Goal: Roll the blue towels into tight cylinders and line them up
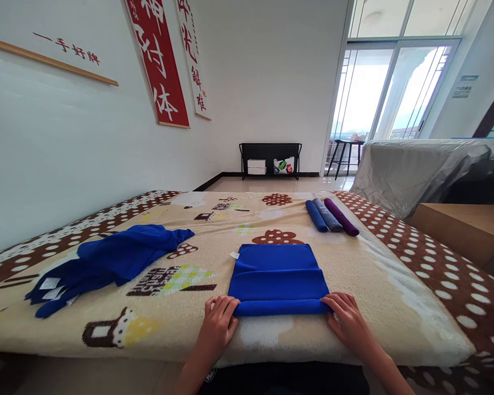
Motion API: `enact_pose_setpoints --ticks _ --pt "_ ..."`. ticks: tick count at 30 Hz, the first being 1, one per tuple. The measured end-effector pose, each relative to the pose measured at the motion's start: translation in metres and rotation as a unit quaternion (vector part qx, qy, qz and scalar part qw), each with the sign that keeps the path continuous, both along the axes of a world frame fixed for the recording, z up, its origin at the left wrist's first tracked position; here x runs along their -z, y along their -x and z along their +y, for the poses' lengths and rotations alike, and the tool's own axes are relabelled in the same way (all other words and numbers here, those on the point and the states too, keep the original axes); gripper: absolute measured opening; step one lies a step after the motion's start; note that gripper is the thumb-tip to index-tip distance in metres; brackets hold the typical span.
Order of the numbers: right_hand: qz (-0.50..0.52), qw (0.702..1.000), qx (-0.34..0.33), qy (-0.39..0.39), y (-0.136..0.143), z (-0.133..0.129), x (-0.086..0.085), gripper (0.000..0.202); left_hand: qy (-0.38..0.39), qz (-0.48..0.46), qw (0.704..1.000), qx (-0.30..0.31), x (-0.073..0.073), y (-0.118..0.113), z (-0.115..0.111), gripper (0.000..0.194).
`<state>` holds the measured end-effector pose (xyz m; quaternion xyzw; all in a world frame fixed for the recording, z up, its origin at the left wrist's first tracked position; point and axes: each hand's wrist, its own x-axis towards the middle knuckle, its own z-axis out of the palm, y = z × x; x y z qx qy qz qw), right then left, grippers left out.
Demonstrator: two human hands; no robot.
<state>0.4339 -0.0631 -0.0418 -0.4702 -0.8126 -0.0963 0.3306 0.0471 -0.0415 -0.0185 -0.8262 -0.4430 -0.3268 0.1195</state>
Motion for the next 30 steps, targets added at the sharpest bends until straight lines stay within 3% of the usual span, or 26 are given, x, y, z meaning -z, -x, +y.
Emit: enact_pose_setpoints --ticks 22,30 --pt "0.011 1.0 -0.009 -0.004 0.001 0.0006 0.0005 0.035 -0.022 0.011 1.0 -0.011 -0.0015 -0.0009 0.0004 0.036" --pt "0.013 1.0 -0.008 0.004 0.0062 -0.004 -0.0068 0.031 0.018 0.012 1.0 -0.002 -0.0029 0.0017 -0.0045 0.034"
